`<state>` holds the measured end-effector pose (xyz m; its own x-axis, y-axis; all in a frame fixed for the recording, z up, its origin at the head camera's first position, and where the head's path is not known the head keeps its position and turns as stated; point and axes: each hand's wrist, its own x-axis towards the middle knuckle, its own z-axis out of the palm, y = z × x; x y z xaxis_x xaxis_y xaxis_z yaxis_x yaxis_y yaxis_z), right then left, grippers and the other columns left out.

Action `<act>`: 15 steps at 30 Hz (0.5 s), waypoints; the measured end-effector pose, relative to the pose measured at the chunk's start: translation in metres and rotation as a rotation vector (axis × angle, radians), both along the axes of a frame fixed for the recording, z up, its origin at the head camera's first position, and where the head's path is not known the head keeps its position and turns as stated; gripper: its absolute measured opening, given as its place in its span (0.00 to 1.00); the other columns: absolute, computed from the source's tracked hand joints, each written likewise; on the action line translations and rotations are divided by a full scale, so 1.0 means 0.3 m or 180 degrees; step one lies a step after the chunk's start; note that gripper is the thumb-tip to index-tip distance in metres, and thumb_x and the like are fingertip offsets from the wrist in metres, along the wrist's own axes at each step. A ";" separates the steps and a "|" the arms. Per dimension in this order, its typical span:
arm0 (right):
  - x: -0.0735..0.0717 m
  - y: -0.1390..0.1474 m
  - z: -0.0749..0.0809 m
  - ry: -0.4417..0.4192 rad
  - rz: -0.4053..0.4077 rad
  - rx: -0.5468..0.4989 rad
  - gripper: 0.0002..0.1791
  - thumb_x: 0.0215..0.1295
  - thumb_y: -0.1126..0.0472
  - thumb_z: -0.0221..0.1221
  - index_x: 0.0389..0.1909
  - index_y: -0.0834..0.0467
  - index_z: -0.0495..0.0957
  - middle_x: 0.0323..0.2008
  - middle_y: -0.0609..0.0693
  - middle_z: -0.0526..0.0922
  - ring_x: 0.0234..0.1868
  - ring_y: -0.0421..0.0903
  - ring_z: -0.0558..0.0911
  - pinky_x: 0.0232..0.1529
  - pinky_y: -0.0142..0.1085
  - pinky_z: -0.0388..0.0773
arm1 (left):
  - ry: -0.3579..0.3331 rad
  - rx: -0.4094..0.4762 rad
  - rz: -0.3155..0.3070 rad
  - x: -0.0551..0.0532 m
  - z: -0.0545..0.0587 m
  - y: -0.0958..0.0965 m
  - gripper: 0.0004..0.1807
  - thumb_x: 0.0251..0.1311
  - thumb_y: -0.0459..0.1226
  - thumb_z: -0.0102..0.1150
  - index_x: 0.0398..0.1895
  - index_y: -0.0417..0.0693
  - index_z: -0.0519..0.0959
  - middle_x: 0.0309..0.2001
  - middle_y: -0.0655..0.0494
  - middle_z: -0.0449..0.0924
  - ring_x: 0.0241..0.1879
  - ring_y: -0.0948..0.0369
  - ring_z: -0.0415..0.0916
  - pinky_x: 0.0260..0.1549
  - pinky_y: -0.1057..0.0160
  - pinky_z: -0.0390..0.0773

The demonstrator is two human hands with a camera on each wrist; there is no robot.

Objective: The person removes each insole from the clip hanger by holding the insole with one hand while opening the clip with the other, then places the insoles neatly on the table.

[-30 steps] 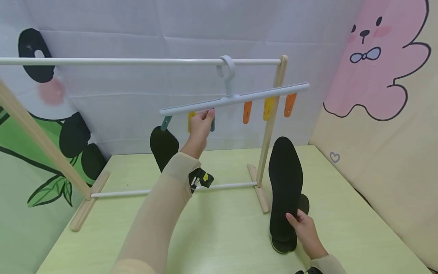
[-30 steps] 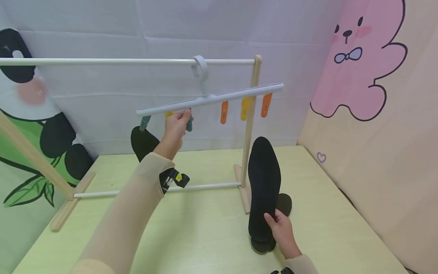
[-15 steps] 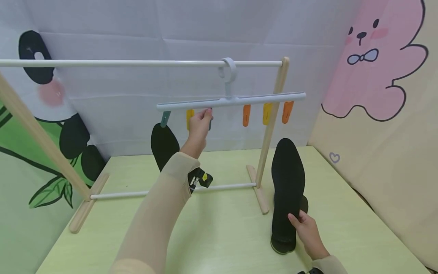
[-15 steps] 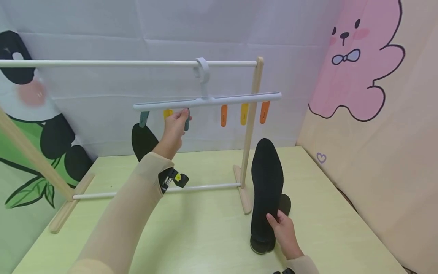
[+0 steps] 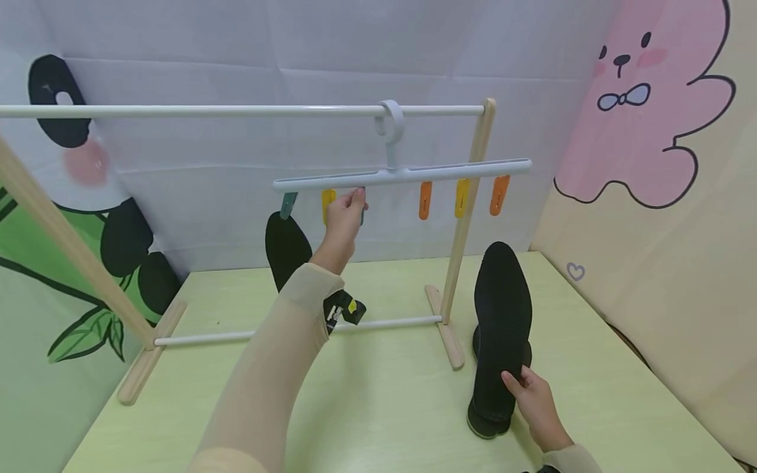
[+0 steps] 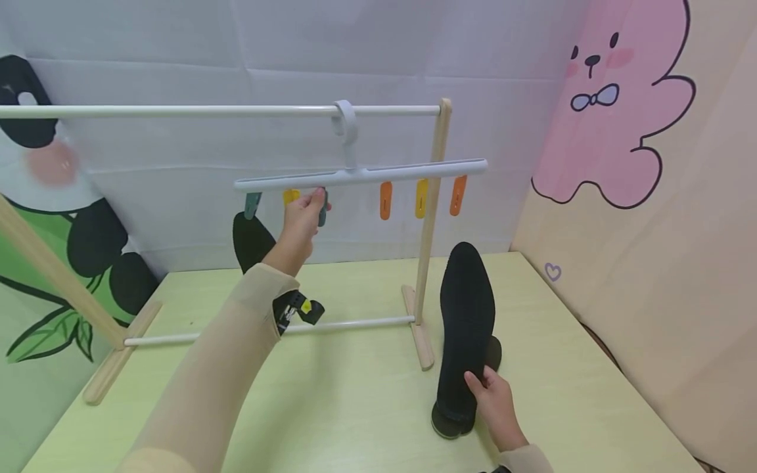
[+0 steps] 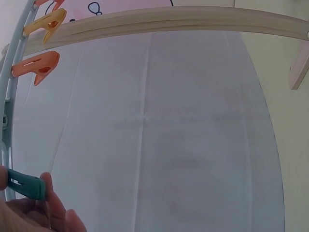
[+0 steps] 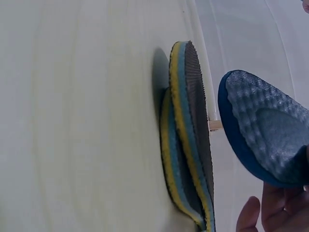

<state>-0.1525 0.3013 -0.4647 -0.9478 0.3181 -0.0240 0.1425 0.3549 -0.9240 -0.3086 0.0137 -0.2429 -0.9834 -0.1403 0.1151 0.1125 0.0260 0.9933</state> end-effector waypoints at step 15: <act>0.011 0.034 -0.016 -0.0031 -0.0047 -0.0077 0.21 0.72 0.63 0.52 0.56 0.77 0.69 0.50 0.67 0.79 0.39 0.28 0.72 0.56 0.49 0.69 | -0.0013 -0.0067 -0.0022 -0.010 -0.001 0.004 0.23 0.73 0.46 0.44 0.59 0.37 0.73 0.52 0.44 0.76 0.50 0.57 0.65 0.61 0.57 0.63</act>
